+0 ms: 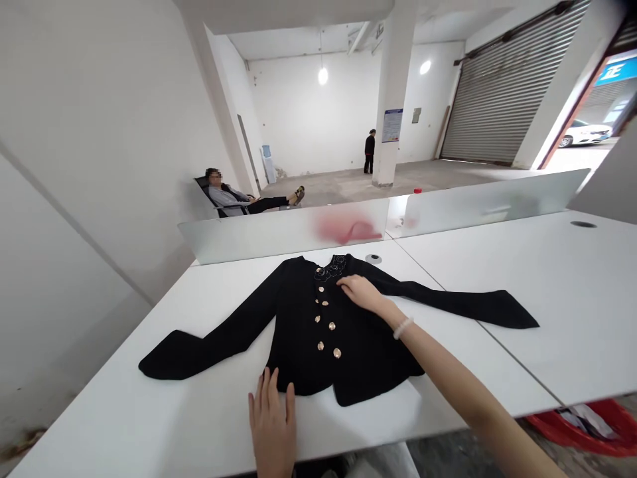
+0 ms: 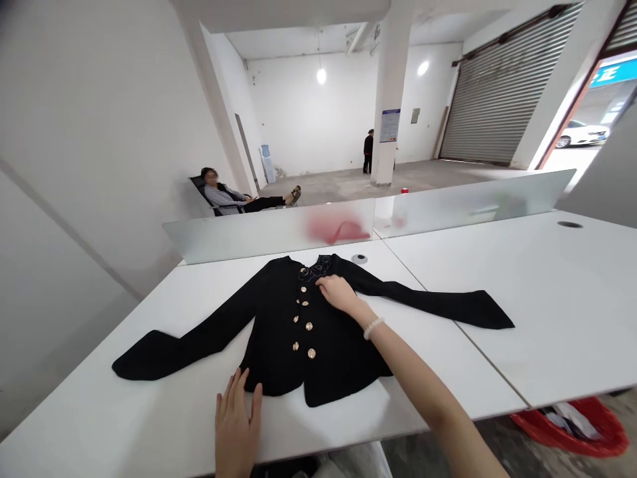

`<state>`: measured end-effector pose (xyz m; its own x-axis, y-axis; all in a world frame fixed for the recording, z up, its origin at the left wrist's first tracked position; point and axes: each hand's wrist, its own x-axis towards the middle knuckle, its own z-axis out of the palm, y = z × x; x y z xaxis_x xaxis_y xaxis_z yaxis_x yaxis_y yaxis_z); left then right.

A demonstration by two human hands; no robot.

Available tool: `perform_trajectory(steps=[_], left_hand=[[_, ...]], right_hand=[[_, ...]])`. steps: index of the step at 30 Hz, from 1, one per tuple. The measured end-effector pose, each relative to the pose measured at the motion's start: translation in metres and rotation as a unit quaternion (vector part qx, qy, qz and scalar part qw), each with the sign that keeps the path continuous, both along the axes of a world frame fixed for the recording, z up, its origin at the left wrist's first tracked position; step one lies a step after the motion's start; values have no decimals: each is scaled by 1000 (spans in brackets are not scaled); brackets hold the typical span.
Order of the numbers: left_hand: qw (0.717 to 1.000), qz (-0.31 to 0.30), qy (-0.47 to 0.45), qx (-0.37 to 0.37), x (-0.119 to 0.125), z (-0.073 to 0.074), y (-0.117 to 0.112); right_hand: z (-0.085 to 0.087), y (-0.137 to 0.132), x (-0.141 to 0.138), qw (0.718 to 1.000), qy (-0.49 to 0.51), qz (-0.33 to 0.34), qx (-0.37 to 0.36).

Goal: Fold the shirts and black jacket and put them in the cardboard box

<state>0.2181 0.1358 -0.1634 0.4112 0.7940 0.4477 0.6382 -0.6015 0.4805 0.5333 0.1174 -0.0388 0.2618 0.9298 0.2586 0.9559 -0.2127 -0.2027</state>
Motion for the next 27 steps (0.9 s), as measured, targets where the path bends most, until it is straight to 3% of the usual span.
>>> perform_trajectory(steps=[4,7,10,14,16,24,27], left_hand=[[999,9,28,-27,1,3,9],[999,21,33,17,2,6,5],[997,5,22,68,13,14,-7],[990,-119,9,81,46,19,-35],[986,-152,2,75,59,18,-45],[989,-135,-3,66,59,14,-47],[990,-115,4,77,60,16,-51]], right_hand=[[-17,67,43,999,-17,-16,-40],[-35,89,64,997,-30,-17,-69],[-39,95,83,996,-48,-26,-74],[-26,97,100,995,-71,-38,-65],[-23,100,100,994,-79,-31,-75],[-57,119,76,990,-79,21,-115],[-52,116,86,991,-70,34,-112]])
